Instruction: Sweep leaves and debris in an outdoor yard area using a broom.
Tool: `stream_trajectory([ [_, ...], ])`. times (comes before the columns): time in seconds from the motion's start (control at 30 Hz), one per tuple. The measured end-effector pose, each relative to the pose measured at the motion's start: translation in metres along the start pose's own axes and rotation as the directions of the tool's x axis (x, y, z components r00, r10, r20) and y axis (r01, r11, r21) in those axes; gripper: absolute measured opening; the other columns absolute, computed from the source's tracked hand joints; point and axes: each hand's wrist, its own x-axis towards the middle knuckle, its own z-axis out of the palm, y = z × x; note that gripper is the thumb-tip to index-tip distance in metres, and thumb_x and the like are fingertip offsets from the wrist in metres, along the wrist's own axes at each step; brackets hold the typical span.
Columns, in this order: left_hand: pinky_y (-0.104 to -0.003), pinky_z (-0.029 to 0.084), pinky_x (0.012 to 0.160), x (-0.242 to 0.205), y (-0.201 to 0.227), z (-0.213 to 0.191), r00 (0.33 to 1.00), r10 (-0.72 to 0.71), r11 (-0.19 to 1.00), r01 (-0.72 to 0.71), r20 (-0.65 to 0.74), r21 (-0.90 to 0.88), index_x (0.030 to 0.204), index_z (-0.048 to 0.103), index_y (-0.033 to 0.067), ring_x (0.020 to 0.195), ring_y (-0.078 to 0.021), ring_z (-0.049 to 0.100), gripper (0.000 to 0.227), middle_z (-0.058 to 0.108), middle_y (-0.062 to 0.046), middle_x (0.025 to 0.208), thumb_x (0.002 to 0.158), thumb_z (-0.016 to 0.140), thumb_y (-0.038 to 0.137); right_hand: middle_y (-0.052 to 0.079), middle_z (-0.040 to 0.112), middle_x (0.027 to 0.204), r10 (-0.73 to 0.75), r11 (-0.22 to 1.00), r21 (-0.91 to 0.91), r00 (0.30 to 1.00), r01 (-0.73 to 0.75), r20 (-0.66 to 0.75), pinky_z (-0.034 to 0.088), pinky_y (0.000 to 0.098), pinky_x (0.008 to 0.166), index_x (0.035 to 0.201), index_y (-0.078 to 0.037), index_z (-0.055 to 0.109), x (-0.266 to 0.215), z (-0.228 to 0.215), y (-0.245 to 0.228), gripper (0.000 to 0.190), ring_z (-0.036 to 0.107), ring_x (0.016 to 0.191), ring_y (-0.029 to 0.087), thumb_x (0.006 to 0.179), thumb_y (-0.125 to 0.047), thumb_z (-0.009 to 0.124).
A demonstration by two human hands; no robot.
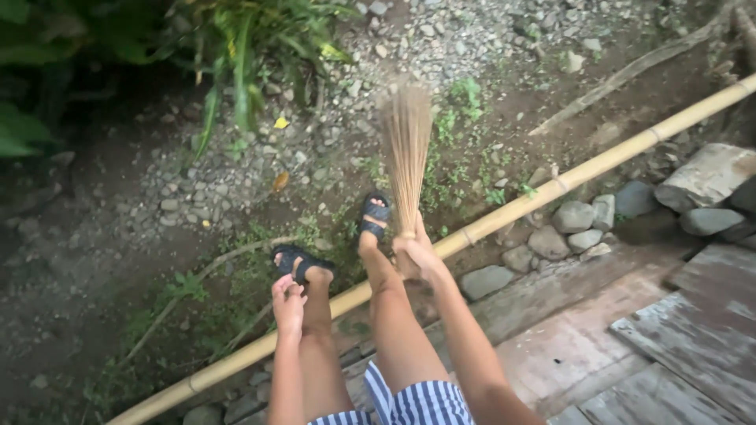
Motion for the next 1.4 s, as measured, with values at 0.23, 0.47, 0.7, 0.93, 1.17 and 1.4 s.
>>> stream_trajectory([
  [0.23,-0.039,0.055,0.085,0.017,-0.037,-0.027,0.999,-0.015,0.988,0.008,-0.04,-0.156,0.136,0.051,0.0105,0.105,-0.0211,0.061,0.038,0.056,-0.009,0.129,0.099,0.057,0.015,0.013,0.062,0.081,0.417,0.906,-0.06,0.857,-0.419,0.304,0.057,0.0376,0.051,0.142,0.005,0.035,0.019,0.056,0.126,0.068,0.067,0.062,0.025,0.085,0.0,0.072],
  [0.47,-0.038,0.058,0.089,0.012,0.01,-0.009,0.996,-0.022,0.979,0.004,-0.086,-0.205,0.133,0.052,0.0104,0.11,-0.0215,0.065,0.035,0.058,-0.008,0.131,0.099,0.056,0.012,0.01,0.073,0.086,0.498,0.852,-0.35,0.81,-0.39,0.31,0.057,0.0369,0.053,0.131,-0.016,0.053,-0.076,0.05,0.02,0.061,0.067,0.061,0.021,0.075,-0.005,0.075],
  [0.7,-0.037,0.057,0.087,0.016,-0.004,0.036,0.996,-0.003,0.929,-0.03,-0.089,-0.369,0.134,0.053,0.0093,0.108,-0.0219,0.065,0.035,0.058,-0.009,0.13,0.1,0.057,0.014,0.018,0.074,0.092,-0.361,0.483,-0.834,0.928,0.266,0.087,0.056,0.0382,0.069,0.136,-0.001,0.057,0.023,0.008,-0.054,0.068,0.069,0.077,0.022,0.07,-0.011,0.072],
  [0.93,-0.038,0.056,0.088,0.019,-0.029,0.084,0.993,-0.058,0.884,0.005,-0.098,-0.467,0.138,0.048,0.011,0.11,-0.0212,0.064,0.044,0.057,-0.007,0.131,0.096,0.058,0.013,0.027,0.072,0.104,-0.553,0.086,-0.946,0.805,0.314,0.217,0.057,0.0481,0.081,0.156,-0.006,0.043,0.244,0.011,-0.164,0.08,0.07,0.093,0.044,0.081,-0.014,0.069],
  [1.17,-0.038,0.057,0.093,0.009,-0.013,0.108,0.996,-0.028,0.902,-0.012,-0.087,-0.431,0.137,0.052,0.005,0.115,-0.0247,0.064,0.039,0.057,-0.012,0.138,0.099,0.056,0.013,0.009,0.071,0.092,0.243,-0.023,-0.997,0.968,0.079,0.071,0.048,0.0317,0.054,0.161,-0.029,0.031,0.105,0.064,-0.325,0.081,0.056,0.062,0.016,0.088,-0.016,0.063],
  [1.4,-0.038,0.057,0.089,0.02,-0.004,0.111,0.996,-0.027,0.893,-0.016,-0.088,-0.451,0.136,0.05,0.0079,0.114,-0.0246,0.064,0.037,0.056,-0.013,0.142,0.1,0.054,0.013,0.013,0.074,0.112,0.044,-0.063,-0.986,0.987,0.157,0.155,0.062,0.0394,0.077,0.161,-0.033,0.034,0.128,-0.043,-0.344,0.098,0.072,0.082,0.023,0.073,-0.016,0.074],
])
